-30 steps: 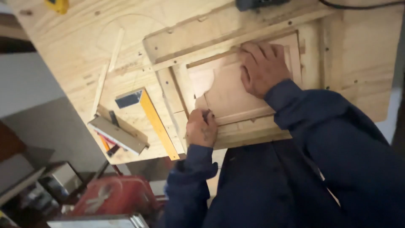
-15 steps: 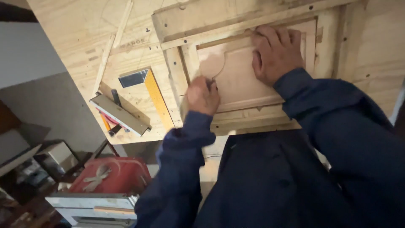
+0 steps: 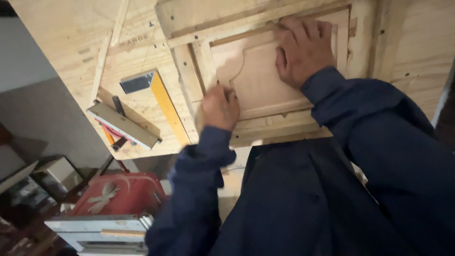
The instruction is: The person sands the edges and inner recessed panel of a wooden cabinet door using a piece of sandpaper held by hand.
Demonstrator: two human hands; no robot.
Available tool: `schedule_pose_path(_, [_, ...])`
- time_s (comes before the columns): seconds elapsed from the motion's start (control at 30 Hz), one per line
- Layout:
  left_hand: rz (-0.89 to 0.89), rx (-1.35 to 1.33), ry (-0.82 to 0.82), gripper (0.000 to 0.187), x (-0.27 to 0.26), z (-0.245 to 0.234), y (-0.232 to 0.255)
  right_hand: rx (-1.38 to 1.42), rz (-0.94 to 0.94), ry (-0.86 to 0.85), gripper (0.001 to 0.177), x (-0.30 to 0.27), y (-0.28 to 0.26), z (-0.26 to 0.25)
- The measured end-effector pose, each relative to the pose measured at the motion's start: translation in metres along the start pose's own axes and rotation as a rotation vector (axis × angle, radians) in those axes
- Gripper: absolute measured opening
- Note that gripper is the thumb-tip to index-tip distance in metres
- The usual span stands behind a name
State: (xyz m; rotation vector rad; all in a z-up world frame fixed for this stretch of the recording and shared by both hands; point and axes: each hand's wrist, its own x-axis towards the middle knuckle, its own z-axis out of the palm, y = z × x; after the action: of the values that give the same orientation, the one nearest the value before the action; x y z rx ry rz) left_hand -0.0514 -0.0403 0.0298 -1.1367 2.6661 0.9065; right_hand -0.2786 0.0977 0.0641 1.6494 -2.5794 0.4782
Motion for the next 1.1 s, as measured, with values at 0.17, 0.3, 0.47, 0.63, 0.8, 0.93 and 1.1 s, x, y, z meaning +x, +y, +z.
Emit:
schedule_pose_path(0.17, [0.055, 0.002, -0.012, 0.011, 0.032, -0.003, -0.001, -0.019, -0.039, 0.030, 0.034, -0.005, 0.003, 0.005])
schedule_pose_path(0.3, [0.002, 0.000, 0.007, 0.018, 0.019, 0.001, 0.007, -0.013, -0.039, 0.049, 0.021, 0.001, 0.001, -0.001])
schedule_pose_path(0.47, [-0.001, -0.003, 0.025, 0.012, -0.009, 0.002, 0.009, 0.003, 0.010, 0.000, 0.033, -0.003, 0.004, 0.003])
schedule_pose_path(0.63, [0.011, -0.024, 0.051, 0.013, 0.005, 0.017, 0.001, -0.016, -0.007, -0.063, 0.032, -0.020, 0.003, 0.014])
schedule_pose_path(0.8, [0.123, -0.088, 0.219, 0.002, -0.042, 0.018, 0.003, 0.051, 0.026, -0.066, 0.042, -0.006, 0.001, 0.004])
schedule_pose_path(0.93, [0.139, -0.080, 0.179, 0.015, 0.000, 0.007, 0.005, -0.038, 0.058, -0.083, 0.024, -0.020, 0.005, 0.020])
schedule_pose_path(1.1, [0.013, 0.078, 0.137, 0.011, -0.058, -0.003, 0.023, 0.056, 0.019, -0.050, 0.033, -0.007, 0.005, 0.008])
